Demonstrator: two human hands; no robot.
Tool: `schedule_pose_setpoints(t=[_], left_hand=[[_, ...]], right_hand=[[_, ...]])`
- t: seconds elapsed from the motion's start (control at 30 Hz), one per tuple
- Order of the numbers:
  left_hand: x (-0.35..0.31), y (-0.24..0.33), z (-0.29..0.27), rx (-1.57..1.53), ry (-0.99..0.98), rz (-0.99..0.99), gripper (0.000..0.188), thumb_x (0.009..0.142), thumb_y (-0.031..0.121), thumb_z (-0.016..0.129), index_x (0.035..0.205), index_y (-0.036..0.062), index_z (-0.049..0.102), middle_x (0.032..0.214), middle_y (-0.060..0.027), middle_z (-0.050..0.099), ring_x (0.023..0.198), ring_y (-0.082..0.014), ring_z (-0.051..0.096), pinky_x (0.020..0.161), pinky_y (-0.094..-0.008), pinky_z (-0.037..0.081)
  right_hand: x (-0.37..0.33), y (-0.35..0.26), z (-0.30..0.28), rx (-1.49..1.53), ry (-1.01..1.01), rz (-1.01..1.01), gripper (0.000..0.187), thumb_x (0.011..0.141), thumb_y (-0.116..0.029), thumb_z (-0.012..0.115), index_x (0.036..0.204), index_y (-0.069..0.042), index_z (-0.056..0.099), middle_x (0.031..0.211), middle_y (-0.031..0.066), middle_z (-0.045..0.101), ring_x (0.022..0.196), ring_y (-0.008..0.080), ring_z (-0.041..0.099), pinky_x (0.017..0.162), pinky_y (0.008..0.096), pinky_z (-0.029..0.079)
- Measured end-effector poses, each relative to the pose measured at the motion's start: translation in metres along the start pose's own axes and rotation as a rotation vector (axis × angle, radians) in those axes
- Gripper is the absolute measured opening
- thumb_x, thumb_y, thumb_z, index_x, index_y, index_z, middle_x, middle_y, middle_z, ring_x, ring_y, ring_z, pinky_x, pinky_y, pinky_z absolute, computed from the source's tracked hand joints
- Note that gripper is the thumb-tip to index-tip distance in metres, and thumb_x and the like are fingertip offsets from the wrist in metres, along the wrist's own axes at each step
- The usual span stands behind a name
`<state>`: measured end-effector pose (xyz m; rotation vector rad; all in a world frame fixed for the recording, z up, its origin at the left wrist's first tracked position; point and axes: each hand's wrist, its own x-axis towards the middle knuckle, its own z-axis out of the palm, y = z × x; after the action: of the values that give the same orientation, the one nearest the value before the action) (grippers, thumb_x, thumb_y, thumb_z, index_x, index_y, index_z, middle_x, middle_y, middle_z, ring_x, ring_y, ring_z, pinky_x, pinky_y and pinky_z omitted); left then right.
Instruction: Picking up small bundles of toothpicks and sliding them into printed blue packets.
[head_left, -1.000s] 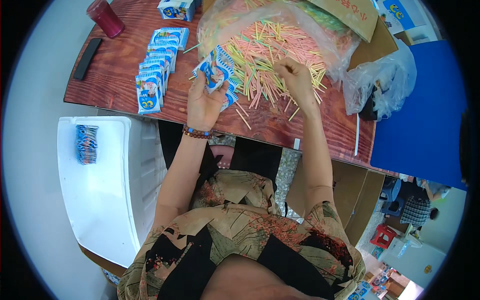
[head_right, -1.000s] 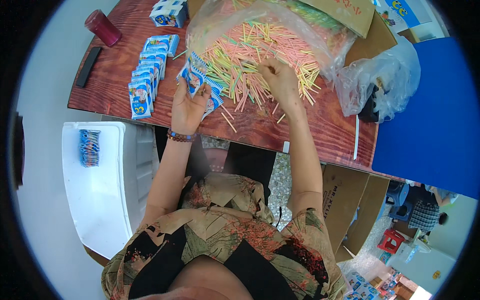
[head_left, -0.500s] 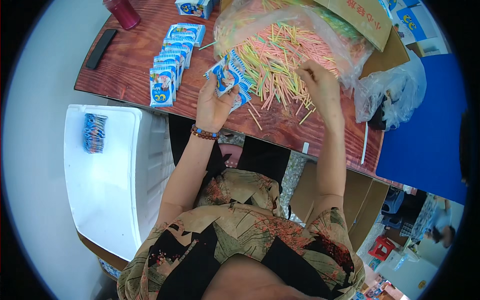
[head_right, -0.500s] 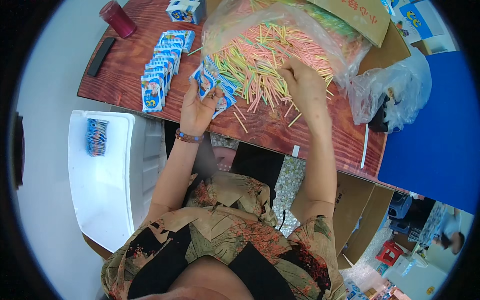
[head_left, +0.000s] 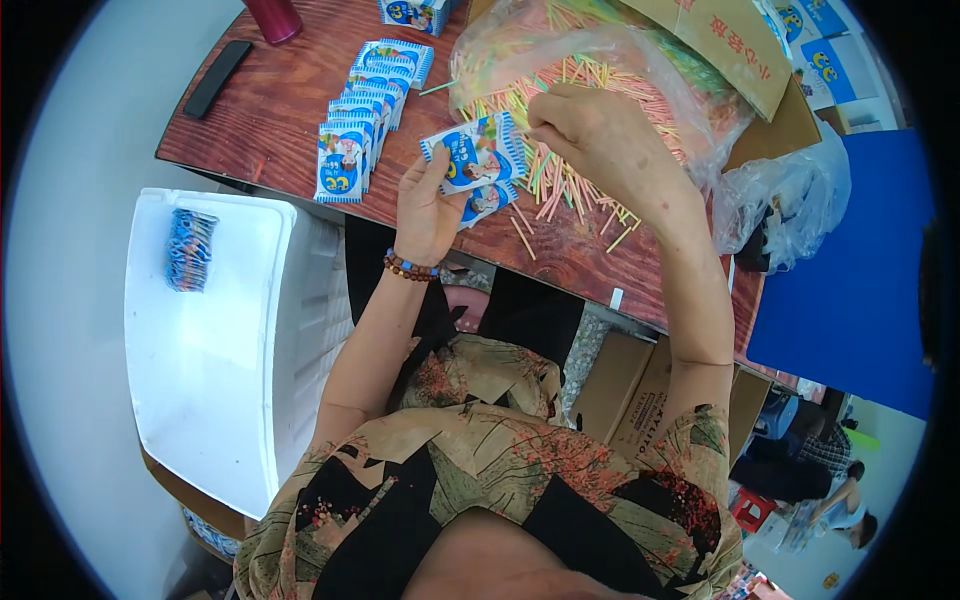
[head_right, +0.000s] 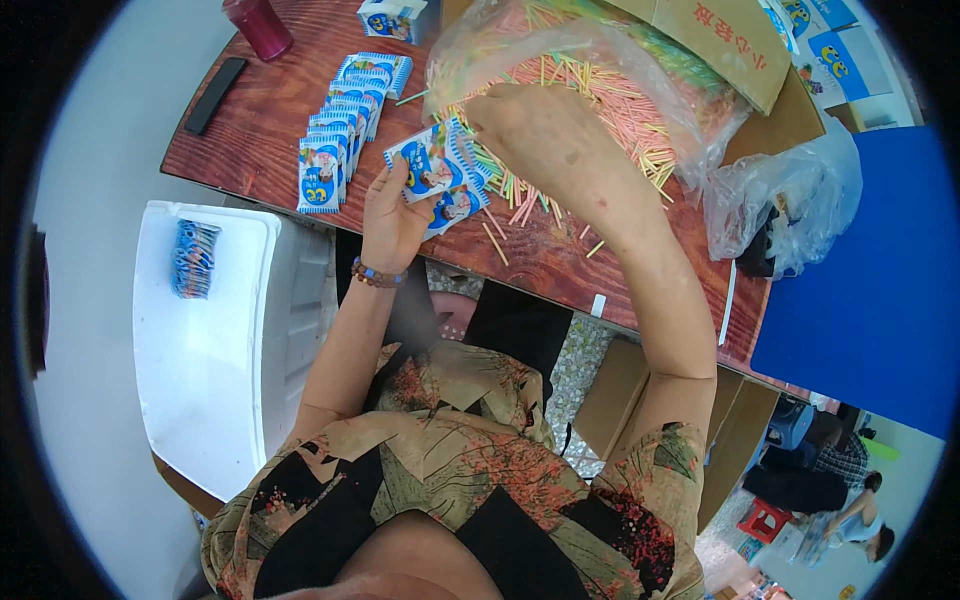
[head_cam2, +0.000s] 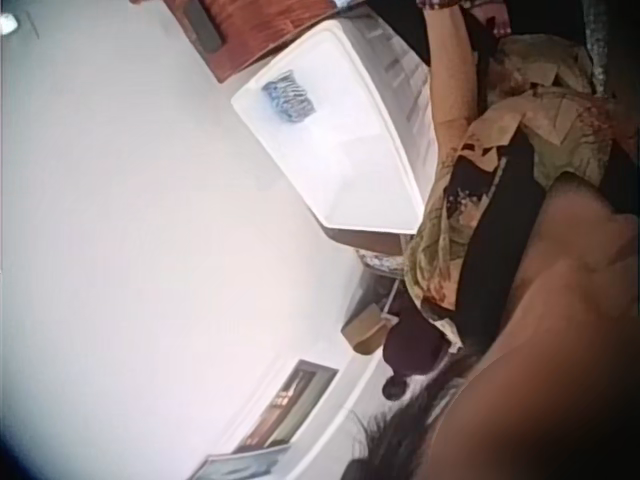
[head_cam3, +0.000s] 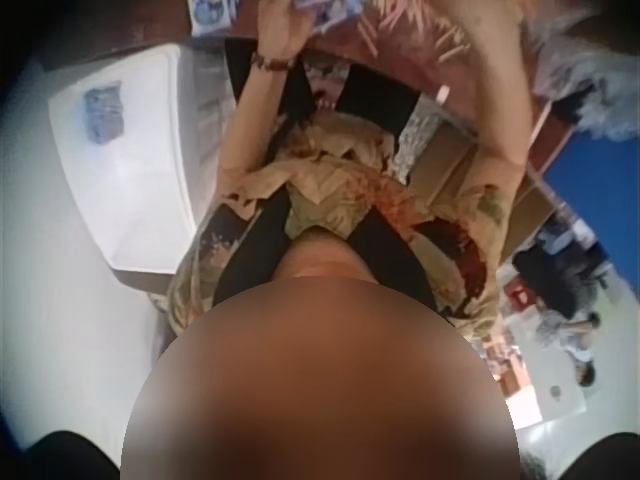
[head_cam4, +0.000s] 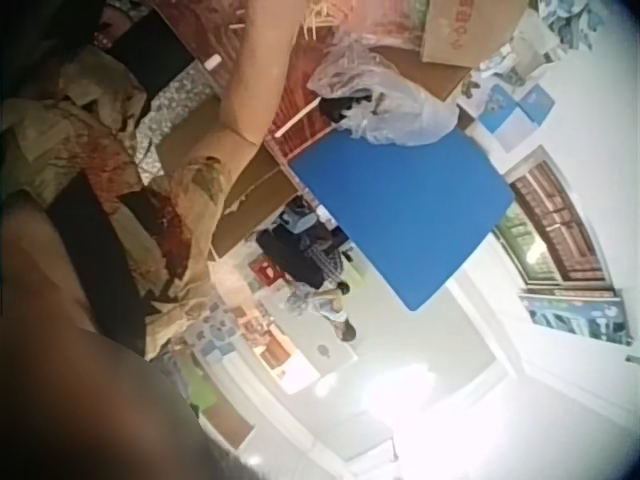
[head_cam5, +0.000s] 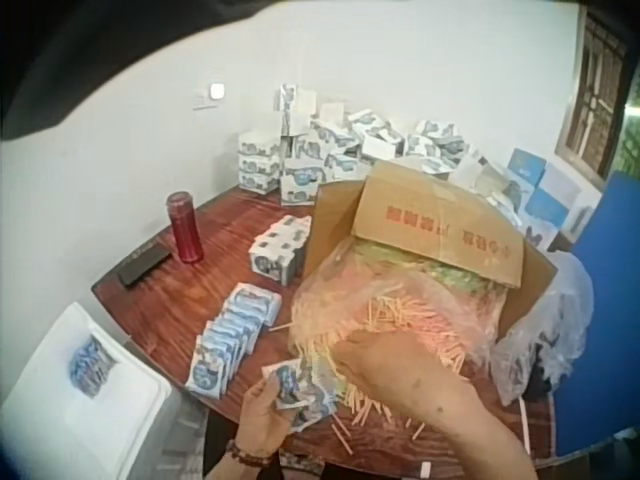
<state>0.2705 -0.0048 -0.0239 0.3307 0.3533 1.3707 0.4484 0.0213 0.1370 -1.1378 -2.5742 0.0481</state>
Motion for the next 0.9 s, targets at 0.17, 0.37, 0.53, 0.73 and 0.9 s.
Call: schedule_pose_setpoints(t=[0.17, 0.37, 0.53, 0.73, 0.9], left_hand=[[-0.001, 0.005, -0.005, -0.029, 0.015, 0.015, 0.023, 0.096, 0.019, 0.053, 0.111, 0.0033, 0.060, 0.113, -0.0095, 0.065, 0.105, -0.0216, 0.062, 0.093, -0.0419, 0.050], [-0.003, 0.012, -0.006, -0.078, 0.025, 0.045, 0.021, 0.097, 0.018, 0.051, 0.108, 0.0021, 0.060, 0.110, -0.0107, 0.065, 0.100, -0.0209, 0.064, 0.090, -0.0417, 0.052], [-0.005, 0.014, -0.010, -0.158, 0.029, 0.035, 0.021, 0.096, 0.022, 0.053, 0.108, 0.0052, 0.060, 0.108, -0.0081, 0.066, 0.100, -0.0197, 0.063, 0.089, -0.0404, 0.051], [-0.008, 0.019, -0.005, -0.139, 0.090, 0.106, 0.023, 0.095, 0.024, 0.055, 0.110, 0.0074, 0.059, 0.112, -0.0055, 0.064, 0.103, -0.0188, 0.061, 0.091, -0.0405, 0.049], [-0.013, 0.028, -0.005, 0.004, 0.055, 0.250, 0.021, 0.094, 0.012, 0.056, 0.114, 0.0059, 0.058, 0.113, -0.0059, 0.063, 0.103, -0.0172, 0.061, 0.090, -0.0382, 0.050]], right_hand=[[0.016, 0.003, 0.007, 0.033, -0.025, -0.028, 0.011, 0.085, -0.013, 0.058, 0.083, -0.002, 0.059, 0.075, 0.0121, 0.058, 0.072, 0.0320, 0.059, 0.064, 0.0405, 0.046], [0.025, -0.005, 0.025, 0.074, -0.080, -0.031, 0.011, 0.085, -0.014, 0.058, 0.086, -0.003, 0.061, 0.076, 0.0120, 0.059, 0.073, 0.0314, 0.059, 0.065, 0.0399, 0.047], [0.028, -0.007, 0.044, 0.219, 0.022, -0.100, 0.015, 0.087, -0.015, 0.058, 0.095, -0.004, 0.064, 0.078, 0.0103, 0.062, 0.070, 0.0257, 0.061, 0.064, 0.0362, 0.048], [0.028, -0.022, 0.072, 0.509, -0.061, 0.436, 0.023, 0.090, -0.017, 0.059, 0.104, -0.001, 0.064, 0.086, 0.0040, 0.066, 0.072, 0.0085, 0.055, 0.066, 0.0240, 0.046], [0.037, -0.032, 0.086, 1.084, 0.026, 0.374, 0.019, 0.086, -0.016, 0.066, 0.098, 0.000, 0.065, 0.084, 0.0000, 0.066, 0.075, 0.0039, 0.057, 0.066, 0.0204, 0.045]])
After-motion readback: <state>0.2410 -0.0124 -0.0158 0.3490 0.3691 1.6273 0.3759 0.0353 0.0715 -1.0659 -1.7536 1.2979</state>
